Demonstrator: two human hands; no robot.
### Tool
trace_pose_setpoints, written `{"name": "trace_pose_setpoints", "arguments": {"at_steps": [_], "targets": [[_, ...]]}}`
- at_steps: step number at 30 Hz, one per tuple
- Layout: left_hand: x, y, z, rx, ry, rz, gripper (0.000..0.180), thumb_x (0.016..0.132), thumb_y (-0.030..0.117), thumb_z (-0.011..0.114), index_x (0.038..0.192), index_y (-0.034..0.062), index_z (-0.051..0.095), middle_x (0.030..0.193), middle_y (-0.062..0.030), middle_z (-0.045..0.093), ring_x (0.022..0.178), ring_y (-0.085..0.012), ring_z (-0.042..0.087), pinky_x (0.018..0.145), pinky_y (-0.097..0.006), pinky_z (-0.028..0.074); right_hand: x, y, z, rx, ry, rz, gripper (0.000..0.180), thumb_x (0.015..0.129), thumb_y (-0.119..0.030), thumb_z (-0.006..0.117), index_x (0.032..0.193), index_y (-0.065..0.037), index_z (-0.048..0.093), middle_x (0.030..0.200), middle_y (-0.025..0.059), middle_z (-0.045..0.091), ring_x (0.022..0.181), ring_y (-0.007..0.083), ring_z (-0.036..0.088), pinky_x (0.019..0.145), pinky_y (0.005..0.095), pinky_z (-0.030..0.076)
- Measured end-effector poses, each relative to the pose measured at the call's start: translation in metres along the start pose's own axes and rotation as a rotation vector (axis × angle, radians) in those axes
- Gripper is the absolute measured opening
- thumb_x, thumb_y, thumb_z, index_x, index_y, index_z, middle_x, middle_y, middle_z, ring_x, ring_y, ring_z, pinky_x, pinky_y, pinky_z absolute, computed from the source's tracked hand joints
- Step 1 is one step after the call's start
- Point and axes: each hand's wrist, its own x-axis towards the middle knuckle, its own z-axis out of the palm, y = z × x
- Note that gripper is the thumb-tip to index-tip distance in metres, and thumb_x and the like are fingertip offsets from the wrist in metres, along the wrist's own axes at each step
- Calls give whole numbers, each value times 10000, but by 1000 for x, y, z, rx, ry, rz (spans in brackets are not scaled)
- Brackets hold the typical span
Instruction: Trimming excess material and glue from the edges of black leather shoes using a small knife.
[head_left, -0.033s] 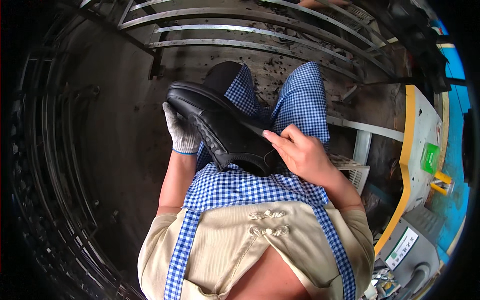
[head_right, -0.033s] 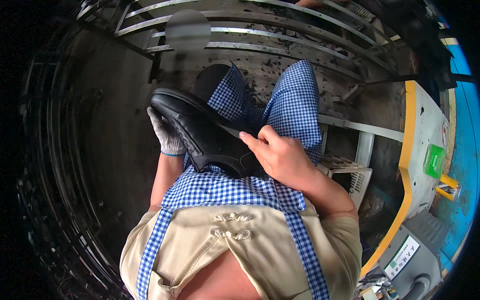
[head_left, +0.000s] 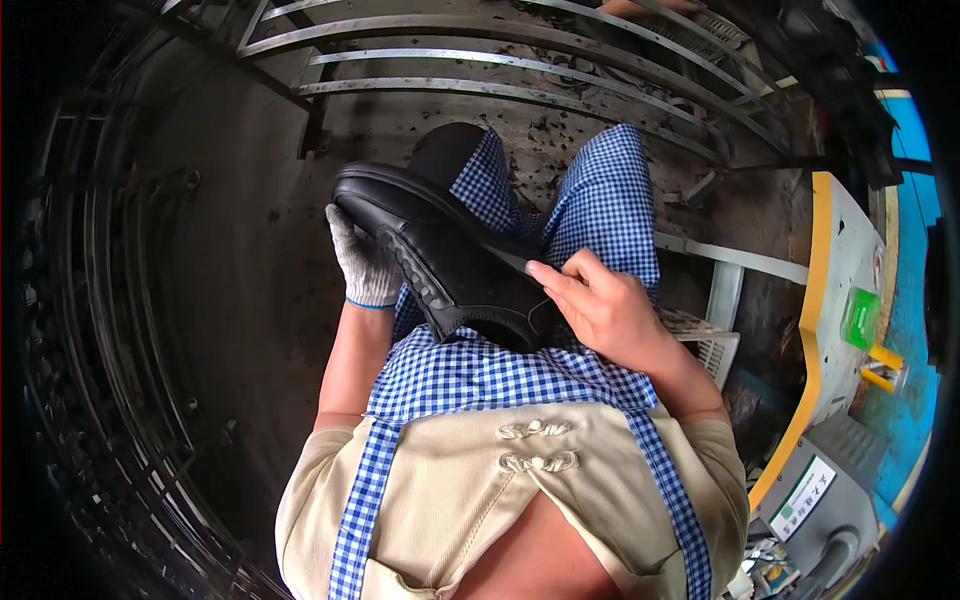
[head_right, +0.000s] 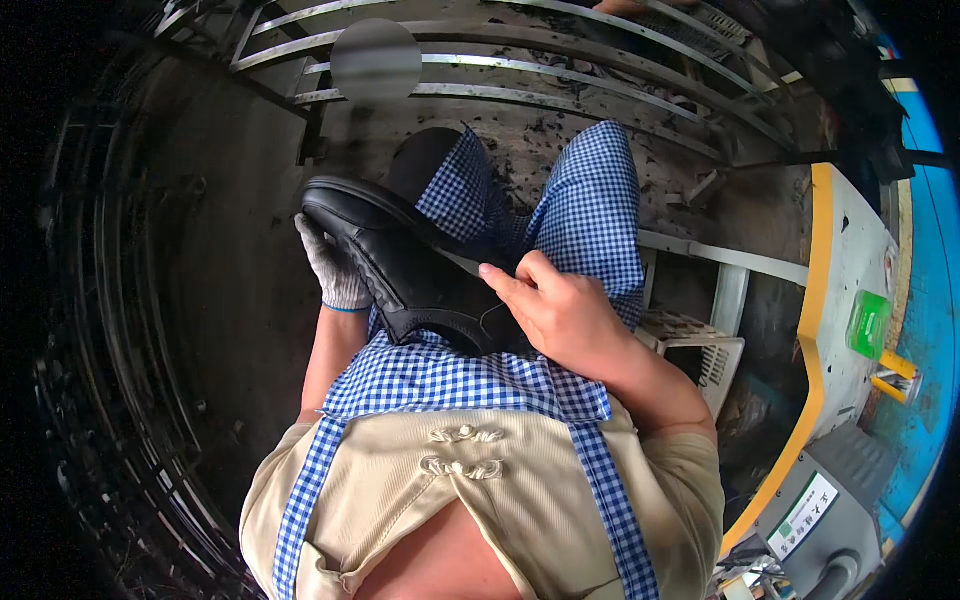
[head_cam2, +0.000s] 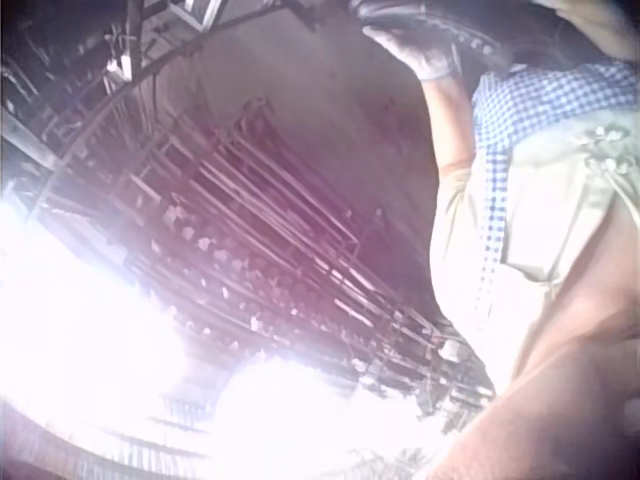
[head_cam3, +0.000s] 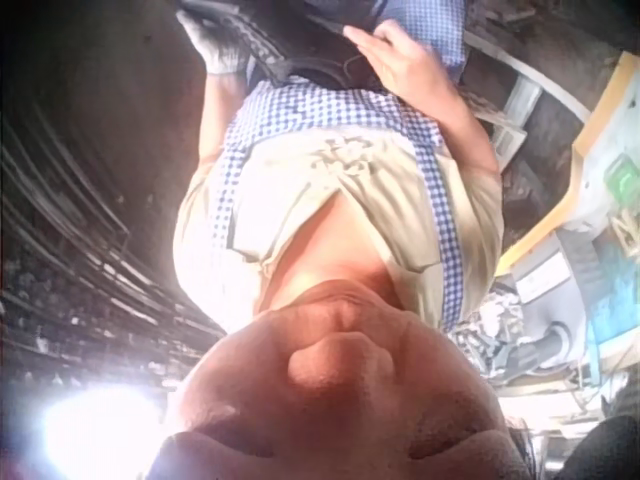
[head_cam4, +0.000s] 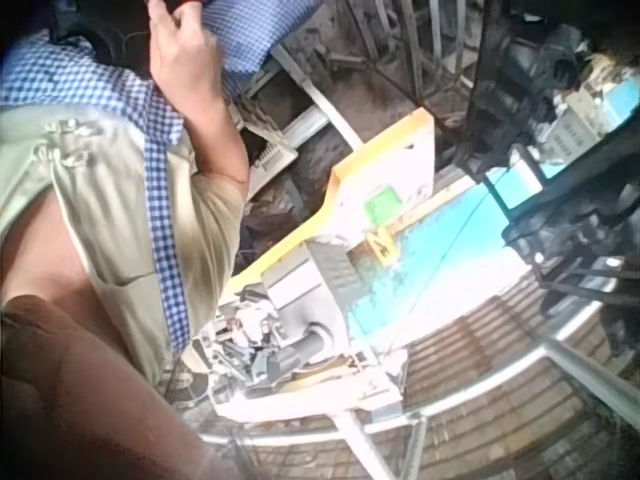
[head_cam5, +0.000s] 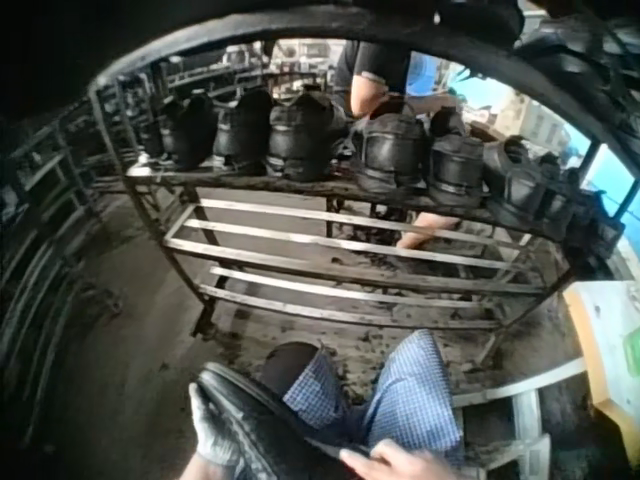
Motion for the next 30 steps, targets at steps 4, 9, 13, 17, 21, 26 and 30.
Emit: {"name": "trace_pose_setpoints", "arguments": {"at_steps": [4,9,13,17,21,26,30], "targets": [[0,-1,-3,-18,-33,16,684,855,597,572,1274,58,534,1272,-147,577,1152,-322,555,1017,-488,441,-1,-3,-1,-9,-9,25,372,831,-38,647,1201,-69,624,786,61,501,530,176,549,460,297,471],[1,-2,-1,-76,-126,-51,691,854,592,577,1295,63,522,1291,-143,566,1172,-320,546,1033,-491,430,7,-5,6,-2,-1,74,341,845,-36,656,1184,-71,641,749,61,486,535,168,532,466,299,454],[1,-3,6,-12,-56,-2,686,857,588,575,1299,66,520,1297,-142,562,1169,-316,548,1030,-485,434,20,0,21,133,97,71,338,851,-6,635,1185,-60,635,763,73,498,577,183,541,514,292,456],[1,0,9,-80,-126,6,685,863,576,574,1294,46,510,1293,-152,558,1165,-325,546,1019,-487,438,16,11,17,284,184,135,303,879,-55,620,1182,-66,619,859,74,580,662,197,606,576,301,502],[6,0,12,-56,-126,22,686,871,565,572,1298,33,492,1305,-158,542,1176,-335,532,1019,-494,432,8,19,14,273,231,142,286,886,-51,613,1172,-55,628,878,77,604,677,187,612,586,294,497],[11,-2,20,-73,-105,12,664,887,555,553,1298,38,490,1307,-158,540,1188,-335,524,1027,-501,425,11,5,-8,118,110,108,271,861,-46,639,1128,-81,663,759,65,525,576,189,571,504,301,474],[11,-4,26,-75,-98,29,650,896,550,542,1300,43,489,1311,-158,536,1193,-336,520,1033,-507,418,10,1,-6,-12,94,27,337,836,-39,639,1171,-81,638,768,57,512,526,184,566,455,297,477]]}}
